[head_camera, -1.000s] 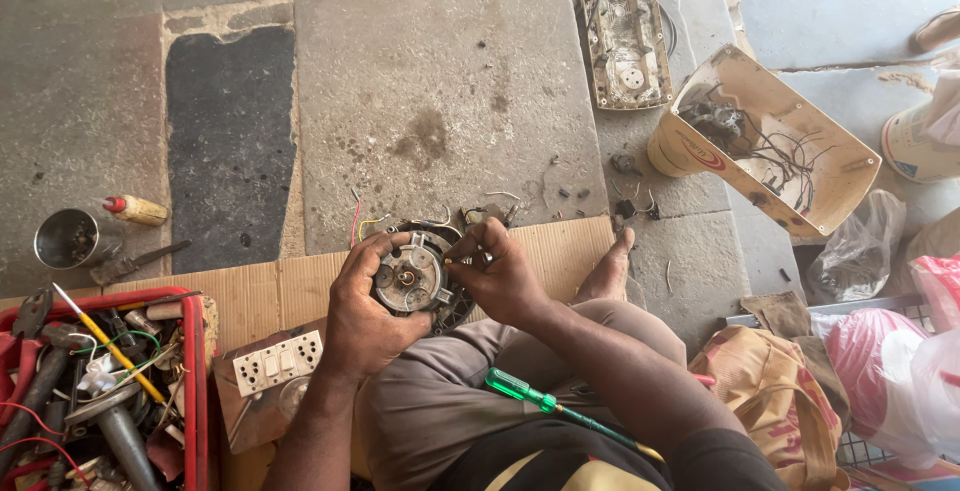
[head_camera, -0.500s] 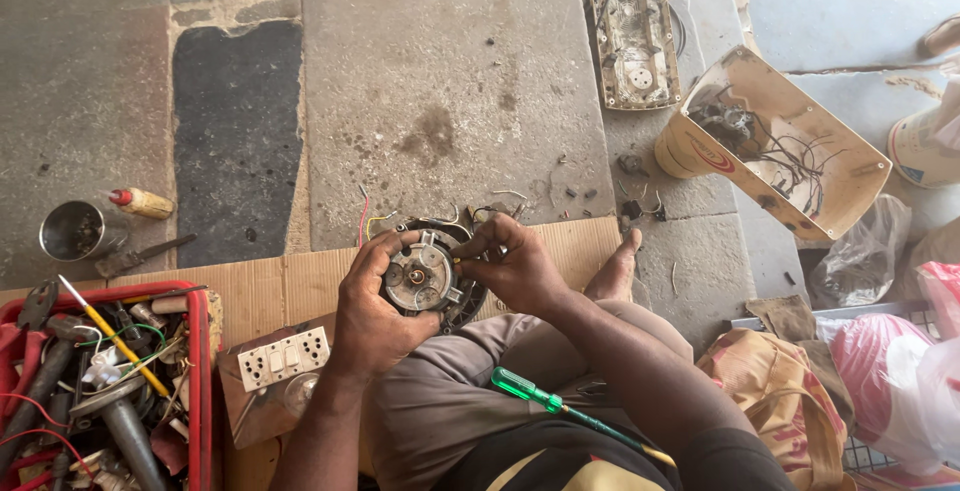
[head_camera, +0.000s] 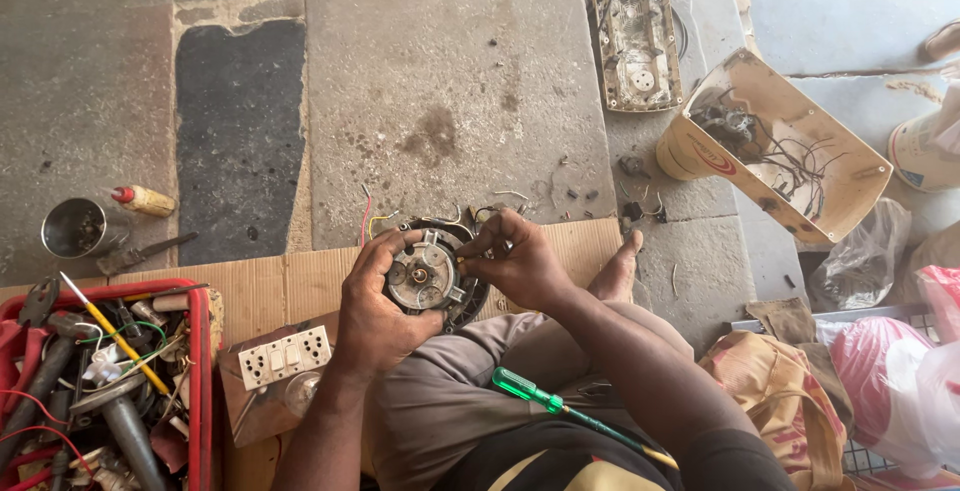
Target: The person sits on the floor and uses a wrench to loosen and remove nuts from the end of an electric motor. They then use pliers to pull out a small metal component and a screwdriver to adjust internal parts of the motor.
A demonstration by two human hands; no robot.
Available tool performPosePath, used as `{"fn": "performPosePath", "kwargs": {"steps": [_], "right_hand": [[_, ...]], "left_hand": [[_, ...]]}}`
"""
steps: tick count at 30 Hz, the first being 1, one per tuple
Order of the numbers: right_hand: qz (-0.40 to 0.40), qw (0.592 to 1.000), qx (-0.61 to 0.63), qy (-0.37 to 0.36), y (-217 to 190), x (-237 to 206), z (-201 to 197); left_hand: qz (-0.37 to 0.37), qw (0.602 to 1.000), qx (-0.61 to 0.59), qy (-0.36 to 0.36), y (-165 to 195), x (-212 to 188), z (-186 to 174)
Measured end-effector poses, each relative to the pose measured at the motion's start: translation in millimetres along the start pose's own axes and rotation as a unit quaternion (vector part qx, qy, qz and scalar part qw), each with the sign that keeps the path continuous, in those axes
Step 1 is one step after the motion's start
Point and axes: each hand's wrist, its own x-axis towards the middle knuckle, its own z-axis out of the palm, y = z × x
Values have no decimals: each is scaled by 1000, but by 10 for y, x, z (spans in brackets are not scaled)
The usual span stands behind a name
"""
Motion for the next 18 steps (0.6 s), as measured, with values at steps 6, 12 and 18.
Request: {"fn": "performPosePath", "kwargs": {"steps": [6, 12, 18], "right_hand": [[-38, 997, -57, -22, -50, -4, -11], [11, 1000, -28, 1, -25, 1, -22], [-1, 996, -78, 33, 113, -18, 19]], "left_hand": [[19, 1000, 17, 6, 13, 30, 13], [-4, 1000, 7, -1, -29, 35, 40], [16, 1000, 23, 6, -86, 16, 79]]}}
